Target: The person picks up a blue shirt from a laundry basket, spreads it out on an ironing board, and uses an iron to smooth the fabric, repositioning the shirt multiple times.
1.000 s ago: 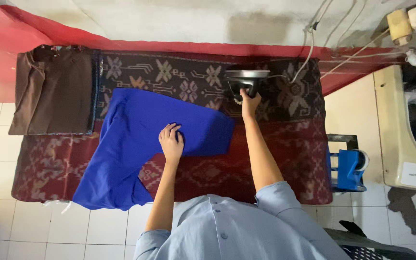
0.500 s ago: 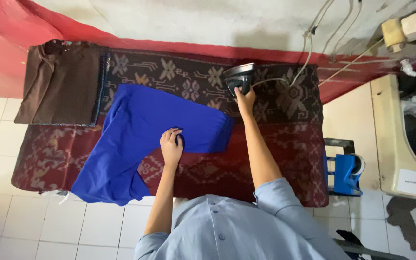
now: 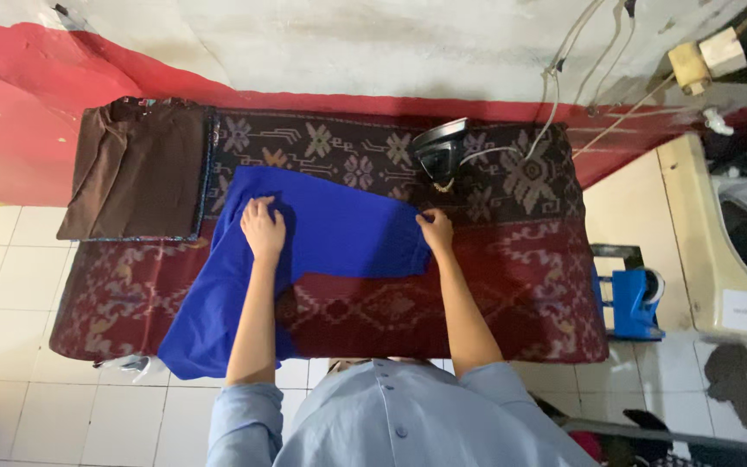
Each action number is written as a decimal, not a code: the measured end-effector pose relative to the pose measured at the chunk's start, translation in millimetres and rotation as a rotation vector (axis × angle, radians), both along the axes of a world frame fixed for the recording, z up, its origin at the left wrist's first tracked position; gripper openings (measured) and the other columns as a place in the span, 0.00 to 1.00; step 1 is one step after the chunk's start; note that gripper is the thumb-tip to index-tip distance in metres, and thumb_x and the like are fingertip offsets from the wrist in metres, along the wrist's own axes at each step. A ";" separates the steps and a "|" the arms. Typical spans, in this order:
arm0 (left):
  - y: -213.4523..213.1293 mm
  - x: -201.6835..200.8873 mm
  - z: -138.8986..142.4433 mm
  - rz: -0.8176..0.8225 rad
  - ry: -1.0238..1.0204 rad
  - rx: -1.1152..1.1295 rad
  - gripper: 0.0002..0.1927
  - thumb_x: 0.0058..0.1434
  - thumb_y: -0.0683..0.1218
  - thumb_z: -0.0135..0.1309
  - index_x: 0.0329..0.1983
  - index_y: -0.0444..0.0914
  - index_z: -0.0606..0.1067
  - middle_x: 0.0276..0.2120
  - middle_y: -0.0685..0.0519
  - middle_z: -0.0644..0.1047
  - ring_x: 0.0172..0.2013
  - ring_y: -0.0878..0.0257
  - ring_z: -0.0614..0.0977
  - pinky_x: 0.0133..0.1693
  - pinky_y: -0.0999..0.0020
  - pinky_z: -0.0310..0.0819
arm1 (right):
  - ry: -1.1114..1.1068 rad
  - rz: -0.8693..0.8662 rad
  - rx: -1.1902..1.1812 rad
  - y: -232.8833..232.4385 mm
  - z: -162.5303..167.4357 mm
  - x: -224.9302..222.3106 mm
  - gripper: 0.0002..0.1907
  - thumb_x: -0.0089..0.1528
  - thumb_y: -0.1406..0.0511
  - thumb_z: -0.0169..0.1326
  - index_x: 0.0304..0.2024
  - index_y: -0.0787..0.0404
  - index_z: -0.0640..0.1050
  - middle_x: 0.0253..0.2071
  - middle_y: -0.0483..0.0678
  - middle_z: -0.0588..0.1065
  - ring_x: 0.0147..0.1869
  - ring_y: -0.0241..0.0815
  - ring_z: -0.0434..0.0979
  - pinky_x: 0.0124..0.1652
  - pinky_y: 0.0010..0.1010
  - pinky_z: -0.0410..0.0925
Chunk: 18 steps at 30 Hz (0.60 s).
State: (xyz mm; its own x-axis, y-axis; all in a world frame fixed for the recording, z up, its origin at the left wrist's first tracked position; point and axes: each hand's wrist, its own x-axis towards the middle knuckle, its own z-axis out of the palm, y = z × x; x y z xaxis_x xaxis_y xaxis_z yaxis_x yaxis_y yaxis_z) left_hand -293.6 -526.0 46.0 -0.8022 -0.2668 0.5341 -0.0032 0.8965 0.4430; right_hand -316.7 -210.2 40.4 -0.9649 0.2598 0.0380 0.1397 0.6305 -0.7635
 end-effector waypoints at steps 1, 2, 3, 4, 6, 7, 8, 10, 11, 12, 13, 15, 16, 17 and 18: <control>-4.5 -3.2 5.9 -0.011 -0.035 0.032 0.18 0.60 0.44 0.58 0.54 0.40 0.75 0.53 0.46 0.76 0.60 0.45 0.73 0.58 0.50 0.67 | -0.008 0.005 -0.124 0.0 3.0 0.8 0.15 0.57 0.60 0.67 0.41 0.61 0.80 0.42 0.52 0.79 0.49 0.52 0.79 0.50 0.39 0.69; -8.2 -6.6 10.6 -0.021 -0.065 0.063 0.19 0.61 0.44 0.58 0.55 0.39 0.75 0.53 0.45 0.75 0.59 0.45 0.73 0.57 0.50 0.67 | -0.011 0.012 -0.247 0.4 5.8 1.2 0.15 0.57 0.60 0.66 0.41 0.60 0.79 0.41 0.50 0.80 0.48 0.48 0.81 0.50 0.36 0.70; -11.0 -9.8 14.3 -0.038 -0.077 0.067 0.19 0.60 0.44 0.58 0.56 0.39 0.74 0.53 0.44 0.75 0.59 0.44 0.73 0.56 0.50 0.68 | -0.029 0.026 -0.316 1.1 9.5 1.5 0.14 0.57 0.61 0.67 0.41 0.61 0.79 0.41 0.49 0.79 0.49 0.47 0.80 0.50 0.35 0.70; -11.7 -12.0 17.7 -0.056 -0.091 0.071 0.20 0.60 0.43 0.58 0.57 0.39 0.74 0.54 0.44 0.75 0.58 0.44 0.73 0.55 0.49 0.68 | -0.048 0.040 -0.385 2.2 13.0 1.9 0.13 0.57 0.62 0.67 0.40 0.61 0.79 0.41 0.49 0.79 0.49 0.46 0.79 0.49 0.35 0.69; -8.7 -14.1 24.6 -0.106 -0.106 0.077 0.23 0.58 0.42 0.59 0.58 0.39 0.73 0.54 0.43 0.75 0.58 0.43 0.73 0.55 0.49 0.68 | -0.038 0.079 -0.474 3.9 22.6 4.4 0.12 0.56 0.63 0.67 0.39 0.60 0.79 0.40 0.46 0.78 0.49 0.43 0.77 0.49 0.34 0.68; -6.1 -15.3 28.0 -0.139 -0.104 0.078 0.26 0.56 0.41 0.60 0.59 0.38 0.72 0.55 0.42 0.74 0.58 0.42 0.72 0.55 0.49 0.68 | -0.006 0.105 -0.496 5.0 26.1 6.2 0.12 0.56 0.63 0.67 0.38 0.60 0.79 0.40 0.44 0.77 0.49 0.41 0.76 0.49 0.33 0.68; -2.2 -15.6 31.1 -0.172 -0.102 0.078 0.28 0.53 0.41 0.61 0.59 0.37 0.72 0.55 0.42 0.74 0.59 0.42 0.72 0.56 0.49 0.67 | 0.026 0.131 -0.517 6.3 29.0 8.9 0.12 0.55 0.64 0.67 0.38 0.59 0.78 0.40 0.42 0.77 0.48 0.39 0.76 0.49 0.33 0.68; 6.3 -16.8 36.5 -0.317 -0.060 0.031 0.33 0.51 0.38 0.59 0.63 0.36 0.69 0.59 0.40 0.73 0.62 0.40 0.70 0.61 0.48 0.64 | 0.052 0.173 -0.479 7.6 36.4 16.6 0.12 0.56 0.64 0.67 0.38 0.60 0.78 0.41 0.41 0.77 0.51 0.37 0.75 0.51 0.32 0.66; 9.3 -18.4 39.6 -0.388 -0.037 0.007 0.36 0.50 0.36 0.58 0.66 0.35 0.68 0.61 0.39 0.72 0.63 0.39 0.69 0.63 0.48 0.63 | 0.065 0.197 -0.458 7.8 39.7 21.2 0.12 0.57 0.64 0.67 0.38 0.60 0.78 0.41 0.40 0.77 0.53 0.35 0.75 0.53 0.32 0.65; 13.4 -20.4 42.7 -0.443 -0.039 0.016 0.37 0.50 0.34 0.55 0.67 0.36 0.67 0.63 0.40 0.71 0.66 0.40 0.67 0.66 0.49 0.61 | 0.058 0.209 -0.466 8.5 43.2 26.3 0.11 0.57 0.64 0.67 0.38 0.60 0.78 0.40 0.40 0.77 0.51 0.36 0.75 0.53 0.32 0.65; 18.6 -22.2 45.4 -0.499 -0.043 0.026 0.38 0.50 0.32 0.52 0.69 0.37 0.67 0.66 0.42 0.70 0.69 0.40 0.66 0.69 0.50 0.60 | 0.049 0.219 -0.473 8.9 46.0 31.4 0.11 0.57 0.64 0.67 0.38 0.60 0.78 0.39 0.40 0.77 0.49 0.36 0.75 0.53 0.32 0.65; 25.8 -25.9 50.5 -0.604 -0.068 0.047 0.41 0.49 0.30 0.49 0.70 0.39 0.67 0.68 0.43 0.69 0.71 0.39 0.63 0.71 0.49 0.56 | 0.043 0.246 -0.475 10.5 50.2 41.7 0.10 0.57 0.64 0.66 0.38 0.60 0.79 0.37 0.40 0.76 0.47 0.36 0.75 0.52 0.31 0.66; 30.6 -28.8 53.5 -0.653 -0.086 0.058 0.42 0.47 0.30 0.49 0.69 0.39 0.67 0.68 0.43 0.69 0.71 0.38 0.62 0.70 0.47 0.53 | 0.048 0.263 -0.469 12.0 51.3 46.9 0.10 0.57 0.65 0.66 0.38 0.59 0.79 0.37 0.40 0.76 0.46 0.36 0.74 0.51 0.31 0.66; 34.4 -29.3 55.0 -0.699 -0.109 0.069 0.42 0.45 0.30 0.49 0.69 0.39 0.68 0.68 0.42 0.69 0.71 0.37 0.61 0.69 0.45 0.50 | 0.049 0.281 -0.464 13.5 51.7 51.8 0.09 0.57 0.65 0.66 0.37 0.59 0.79 0.37 0.40 0.76 0.46 0.35 0.74 0.50 0.31 0.66; 38.5 -29.8 56.0 -0.709 -0.147 0.029 0.41 0.46 0.30 0.49 0.68 0.41 0.70 0.66 0.45 0.72 0.71 0.39 0.61 0.70 0.44 0.49 | 0.056 0.277 -0.460 15.6 51.5 56.8 0.10 0.57 0.66 0.66 0.37 0.60 0.79 0.37 0.40 0.76 0.46 0.35 0.74 0.50 0.30 0.67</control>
State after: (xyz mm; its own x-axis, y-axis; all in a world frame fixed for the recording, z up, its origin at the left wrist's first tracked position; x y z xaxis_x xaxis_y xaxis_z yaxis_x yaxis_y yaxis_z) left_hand -323.3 -487.6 102.1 -0.8507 0.3318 0.4078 0.5130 0.6934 0.5060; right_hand -260.0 -194.6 92.0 -0.9994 -0.0023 0.0337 -0.0333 0.2367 -0.9710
